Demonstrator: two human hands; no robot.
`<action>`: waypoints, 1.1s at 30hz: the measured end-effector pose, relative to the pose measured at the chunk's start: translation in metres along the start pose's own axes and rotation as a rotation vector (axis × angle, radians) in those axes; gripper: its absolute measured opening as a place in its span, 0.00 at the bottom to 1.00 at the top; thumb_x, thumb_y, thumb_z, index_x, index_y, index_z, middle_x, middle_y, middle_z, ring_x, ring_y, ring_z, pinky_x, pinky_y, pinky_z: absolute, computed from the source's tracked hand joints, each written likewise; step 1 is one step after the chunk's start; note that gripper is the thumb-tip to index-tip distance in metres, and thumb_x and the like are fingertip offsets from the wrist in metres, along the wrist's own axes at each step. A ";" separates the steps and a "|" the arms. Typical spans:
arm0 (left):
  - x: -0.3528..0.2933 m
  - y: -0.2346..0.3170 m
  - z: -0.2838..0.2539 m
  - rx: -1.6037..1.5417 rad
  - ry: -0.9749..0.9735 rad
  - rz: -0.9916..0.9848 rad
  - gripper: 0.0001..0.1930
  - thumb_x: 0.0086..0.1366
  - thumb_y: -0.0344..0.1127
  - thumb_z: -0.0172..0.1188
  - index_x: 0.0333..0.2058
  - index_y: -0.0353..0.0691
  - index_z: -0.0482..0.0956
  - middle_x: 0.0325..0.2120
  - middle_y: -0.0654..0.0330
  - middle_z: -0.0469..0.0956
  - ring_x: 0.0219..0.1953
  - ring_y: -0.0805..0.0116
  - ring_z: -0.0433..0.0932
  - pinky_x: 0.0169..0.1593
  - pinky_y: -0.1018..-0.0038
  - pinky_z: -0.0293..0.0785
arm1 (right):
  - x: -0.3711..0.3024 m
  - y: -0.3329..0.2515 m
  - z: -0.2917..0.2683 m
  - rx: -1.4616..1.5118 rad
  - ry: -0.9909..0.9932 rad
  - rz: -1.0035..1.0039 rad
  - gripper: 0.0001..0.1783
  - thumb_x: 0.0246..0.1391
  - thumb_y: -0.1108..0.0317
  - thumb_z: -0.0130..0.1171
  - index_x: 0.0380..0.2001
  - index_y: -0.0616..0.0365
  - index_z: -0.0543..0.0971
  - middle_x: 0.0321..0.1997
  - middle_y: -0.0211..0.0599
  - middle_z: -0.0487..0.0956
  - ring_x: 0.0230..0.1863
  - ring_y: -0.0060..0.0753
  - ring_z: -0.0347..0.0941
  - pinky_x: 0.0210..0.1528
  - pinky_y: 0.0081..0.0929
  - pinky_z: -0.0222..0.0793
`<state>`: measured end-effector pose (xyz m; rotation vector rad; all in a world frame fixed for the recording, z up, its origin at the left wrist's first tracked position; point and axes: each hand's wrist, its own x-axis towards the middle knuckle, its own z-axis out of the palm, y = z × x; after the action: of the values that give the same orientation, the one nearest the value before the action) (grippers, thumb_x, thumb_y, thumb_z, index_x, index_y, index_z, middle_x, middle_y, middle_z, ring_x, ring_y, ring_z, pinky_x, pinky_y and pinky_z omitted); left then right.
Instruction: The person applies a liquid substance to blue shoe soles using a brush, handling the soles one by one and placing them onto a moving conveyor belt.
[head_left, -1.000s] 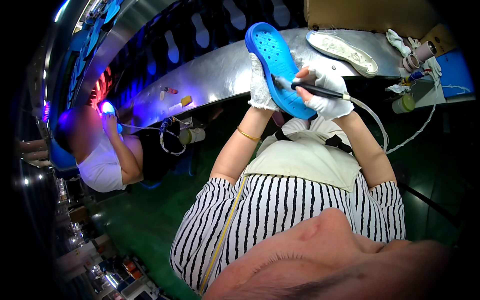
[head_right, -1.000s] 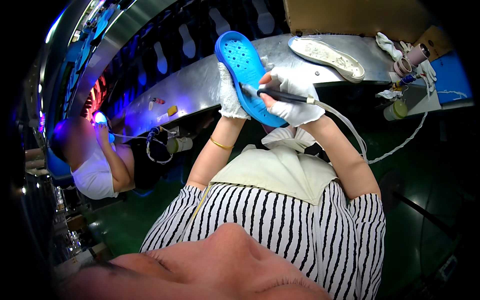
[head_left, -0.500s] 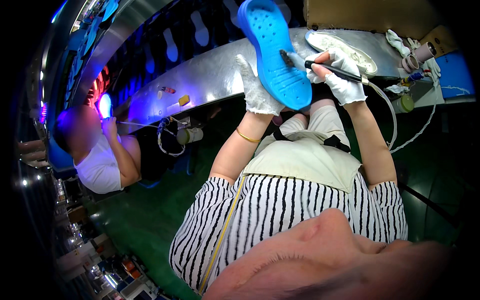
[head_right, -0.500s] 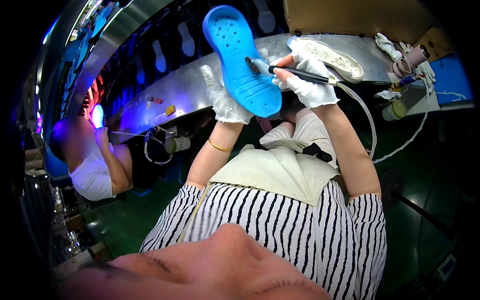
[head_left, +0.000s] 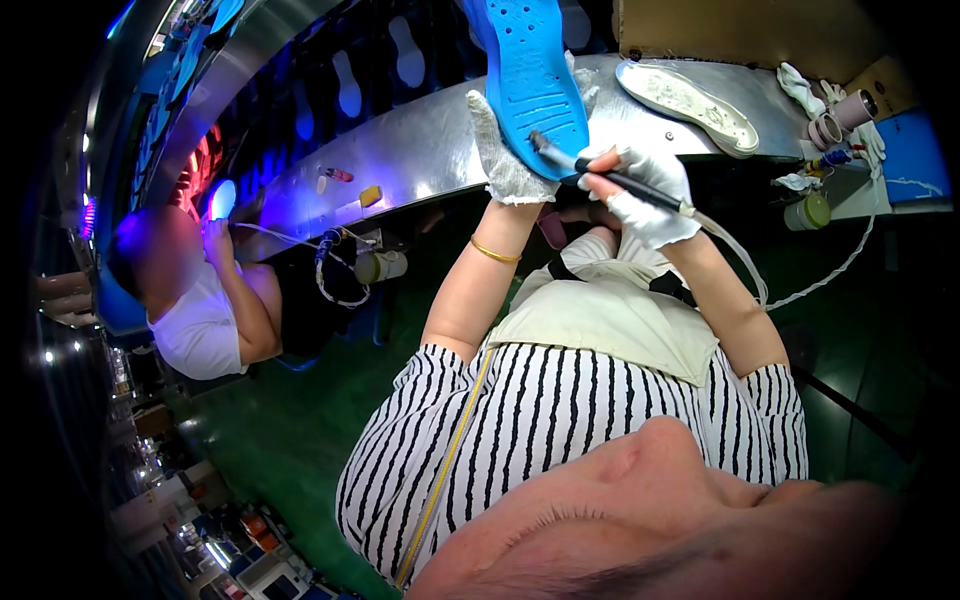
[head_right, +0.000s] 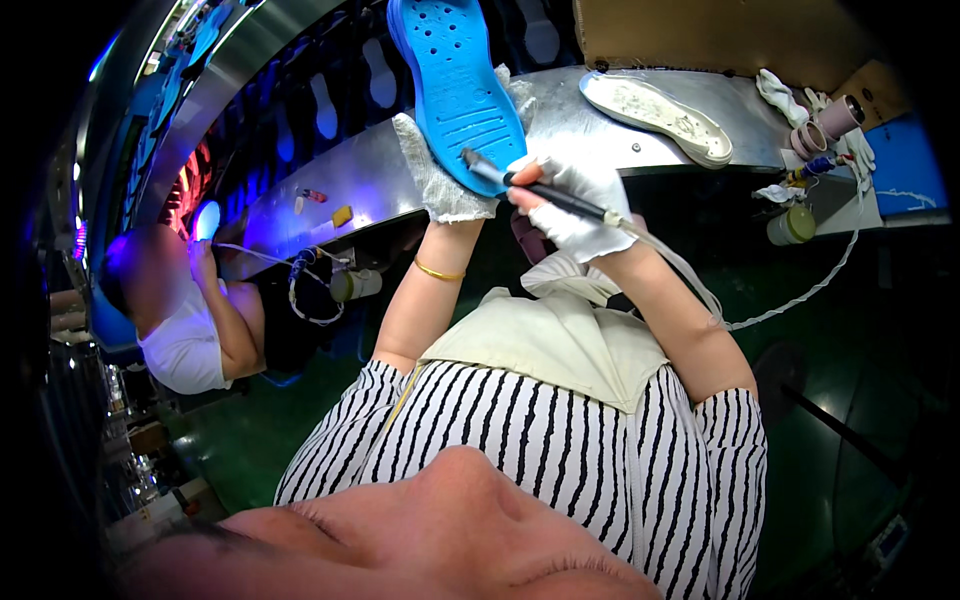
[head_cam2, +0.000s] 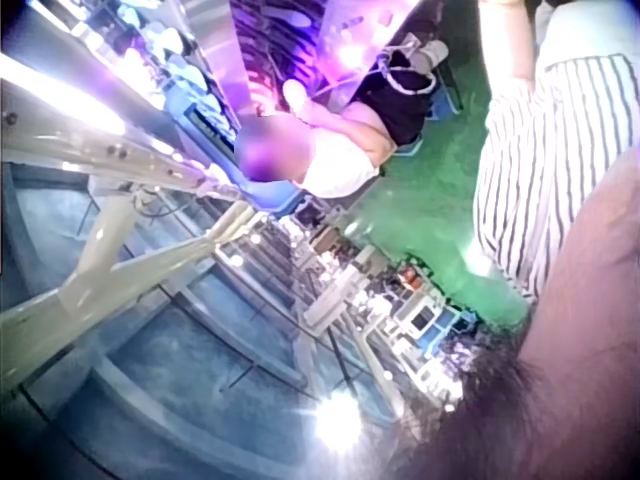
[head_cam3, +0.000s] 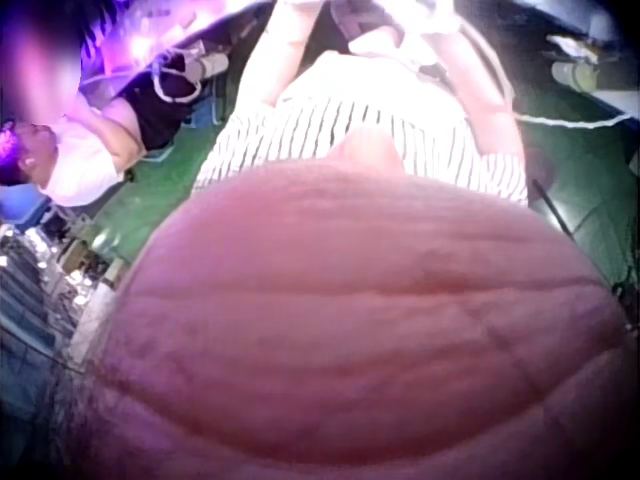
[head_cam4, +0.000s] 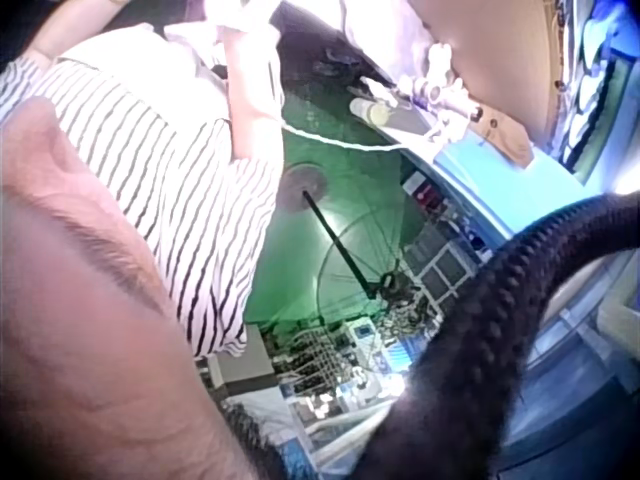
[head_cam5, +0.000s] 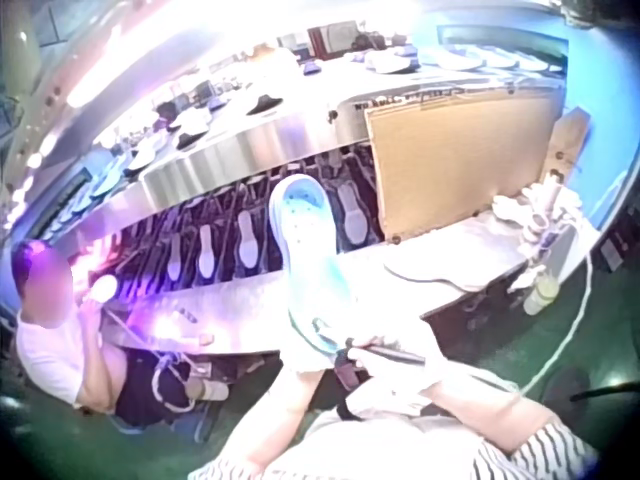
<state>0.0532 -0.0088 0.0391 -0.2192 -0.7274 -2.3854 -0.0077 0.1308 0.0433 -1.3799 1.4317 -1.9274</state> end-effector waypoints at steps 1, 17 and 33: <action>0.003 0.001 -0.007 -0.061 -0.001 -0.010 0.44 0.57 0.69 0.43 0.62 0.42 0.53 0.59 0.51 0.59 0.59 0.56 0.60 0.60 0.58 0.60 | 0.000 -0.011 0.001 0.059 -0.066 0.087 0.06 0.46 0.80 0.59 0.29 0.65 0.75 0.29 0.36 0.77 0.28 0.20 0.72 0.33 0.17 0.69; 0.014 0.026 -0.007 0.003 0.060 -0.189 0.43 0.57 0.67 0.43 0.61 0.38 0.55 0.57 0.38 0.59 0.56 0.44 0.65 0.59 0.49 0.58 | 0.015 -0.005 -0.025 0.009 -0.201 0.228 0.05 0.43 0.79 0.60 0.27 0.61 0.77 0.30 0.34 0.77 0.32 0.22 0.73 0.36 0.20 0.69; 0.034 0.039 -0.011 0.066 0.136 -0.446 0.28 0.64 0.55 0.46 0.46 0.32 0.72 0.40 0.47 0.77 0.39 0.58 0.78 0.44 0.65 0.76 | 0.039 -0.016 -0.028 -0.246 -0.354 -0.168 0.09 0.35 0.83 0.56 0.24 0.60 0.74 0.30 0.38 0.73 0.39 0.34 0.72 0.42 0.28 0.68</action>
<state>0.0503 -0.0577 0.0584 0.1487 -0.8593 -2.7532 -0.0458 0.1224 0.0759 -1.8977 1.4481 -1.5301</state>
